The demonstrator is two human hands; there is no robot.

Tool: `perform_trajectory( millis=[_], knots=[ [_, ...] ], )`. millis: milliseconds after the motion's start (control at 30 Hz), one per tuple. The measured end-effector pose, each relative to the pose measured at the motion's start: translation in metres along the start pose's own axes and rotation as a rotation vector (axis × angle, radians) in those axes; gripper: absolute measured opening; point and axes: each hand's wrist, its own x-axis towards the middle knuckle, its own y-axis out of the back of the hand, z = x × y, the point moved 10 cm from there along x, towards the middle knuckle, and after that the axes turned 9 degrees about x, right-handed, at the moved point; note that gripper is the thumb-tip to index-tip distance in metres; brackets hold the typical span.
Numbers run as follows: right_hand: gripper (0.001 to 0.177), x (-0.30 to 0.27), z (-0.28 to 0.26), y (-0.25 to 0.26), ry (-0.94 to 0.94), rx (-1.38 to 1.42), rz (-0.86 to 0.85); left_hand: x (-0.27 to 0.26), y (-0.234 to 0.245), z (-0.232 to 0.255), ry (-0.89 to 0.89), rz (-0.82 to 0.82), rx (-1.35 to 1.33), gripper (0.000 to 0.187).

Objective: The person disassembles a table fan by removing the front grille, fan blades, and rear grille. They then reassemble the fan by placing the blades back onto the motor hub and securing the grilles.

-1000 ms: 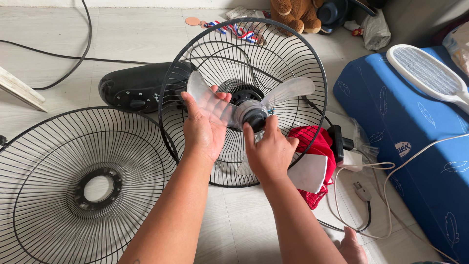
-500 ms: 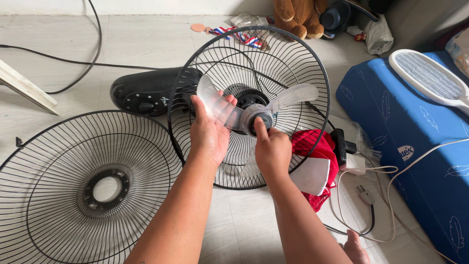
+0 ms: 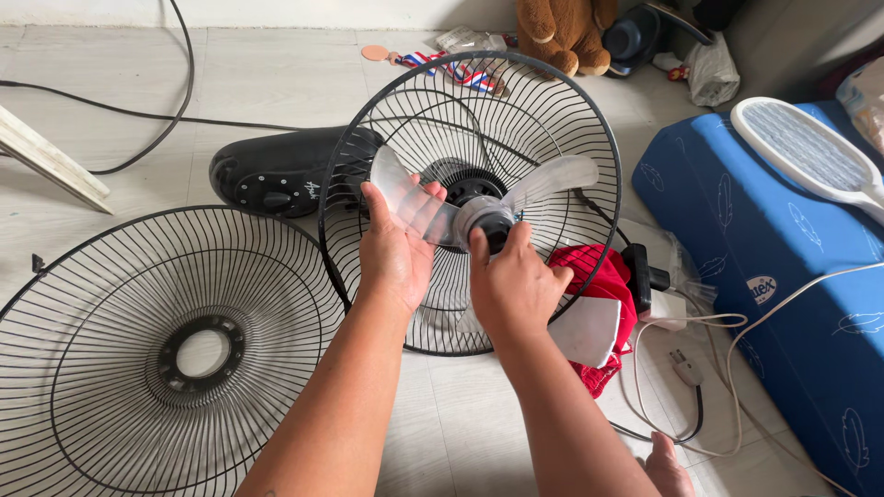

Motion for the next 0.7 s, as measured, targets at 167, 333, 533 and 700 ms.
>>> perform_trajectory(
  millis=[167, 333, 533, 700],
  knots=[
    [0.063, 0.015, 0.016, -0.014, -0.014, 0.021, -0.006, 0.001, 0.0, 0.0, -0.006, 0.008, 0.002, 0.081],
    [0.07, 0.018, 0.04, -0.028, -0.173, 0.213, 0.007, 0.0, -0.006, 0.002, -0.032, -0.027, -0.015, 0.078],
    [0.069, -0.001, 0.064, -0.056, -0.572, 1.049, -0.037, 0.0, -0.003, -0.001, -0.001, -0.001, -0.012, 0.075],
    [0.055, -0.009, 0.042, -0.051, -0.523, 1.367, -0.055, -0.006, 0.004, -0.005, 0.081, 0.088, 0.035, 0.081]
  ],
)
